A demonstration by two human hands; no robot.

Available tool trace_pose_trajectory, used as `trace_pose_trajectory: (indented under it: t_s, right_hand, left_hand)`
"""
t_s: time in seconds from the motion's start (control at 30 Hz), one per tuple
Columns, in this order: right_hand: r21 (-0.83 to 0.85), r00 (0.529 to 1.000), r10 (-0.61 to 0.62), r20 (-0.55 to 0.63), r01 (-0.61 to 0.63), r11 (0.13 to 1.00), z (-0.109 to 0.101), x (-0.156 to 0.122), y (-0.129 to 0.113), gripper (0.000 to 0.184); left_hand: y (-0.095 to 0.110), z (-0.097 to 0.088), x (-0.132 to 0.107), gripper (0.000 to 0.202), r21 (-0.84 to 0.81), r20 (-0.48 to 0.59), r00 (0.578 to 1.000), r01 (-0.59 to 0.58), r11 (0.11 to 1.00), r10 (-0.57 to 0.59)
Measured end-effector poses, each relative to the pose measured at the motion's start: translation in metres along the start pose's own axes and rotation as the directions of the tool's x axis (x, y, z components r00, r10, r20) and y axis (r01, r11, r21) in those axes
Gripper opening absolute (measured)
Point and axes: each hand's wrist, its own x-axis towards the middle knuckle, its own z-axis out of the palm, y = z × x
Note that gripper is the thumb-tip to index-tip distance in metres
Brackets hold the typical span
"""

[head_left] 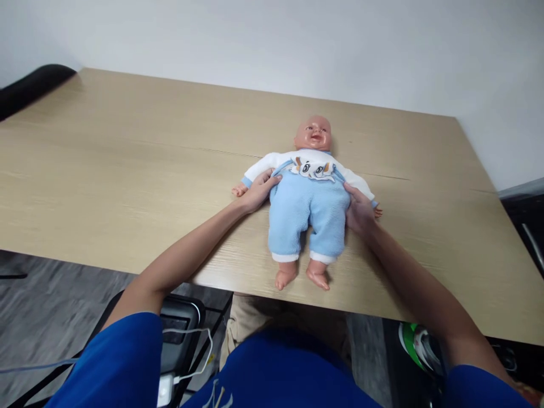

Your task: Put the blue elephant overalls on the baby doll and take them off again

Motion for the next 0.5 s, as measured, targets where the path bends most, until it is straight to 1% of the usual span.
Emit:
trace_pose_trajectory:
  t_s: [0.03,0.1,0.17,0.23,0.3,0.33,0.4,0.43,0.5]
  right_hand:
    - [-0.018,0.999,-0.031,0.044,0.032,0.999,-0.005,0.002,-0.001,0.04]
    - [-0.078,0.984,-0.083,0.156,0.096,0.992,-0.019,0.005,-0.002,0.035]
    - [-0.145,0.967,-0.084,0.241,0.121,0.982,-0.034,0.006,-0.005,0.035]
    - [-0.208,0.959,-0.07,0.273,0.13,0.969,-0.045,0.004,-0.008,0.045]
    - [-0.27,0.948,-0.092,0.306,0.178,0.946,-0.052,0.001,-0.012,0.061]
    - [-0.295,0.938,-0.116,0.327,0.218,0.93,-0.054,-0.001,-0.014,0.067]
    - [-0.326,0.917,-0.161,0.365,0.288,0.9,-0.055,-0.004,-0.017,0.073]
    - [-0.332,0.912,-0.173,0.373,0.305,0.893,-0.055,-0.004,-0.018,0.073]
    - [-0.34,0.913,-0.172,0.37,0.305,0.889,-0.054,-0.004,-0.018,0.066]
  left_hand:
    - [0.002,-0.003,0.0,0.064,0.045,0.018,1.0,-0.016,0.999,0.016]
    - [0.007,-0.016,0.0,0.062,0.159,0.069,0.996,-0.058,0.986,0.048]
    - [0.014,-0.032,0.0,0.058,0.241,0.139,0.988,-0.104,0.965,0.072]
    - [0.02,-0.049,0.0,0.052,0.27,0.241,0.968,-0.138,0.953,0.072]
    - [0.023,-0.062,-0.001,0.047,0.276,0.348,0.937,-0.147,0.95,0.043]
    - [0.024,-0.066,-0.001,0.047,0.284,0.386,0.922,-0.148,0.947,0.029]
    - [0.026,-0.07,-0.003,0.051,0.305,0.418,0.908,-0.158,0.939,0.018]
    - [0.027,-0.07,-0.004,0.053,0.313,0.421,0.907,-0.168,0.935,0.022]
    - [0.029,-0.066,-0.006,0.053,0.309,0.425,0.905,-0.178,0.934,0.031]
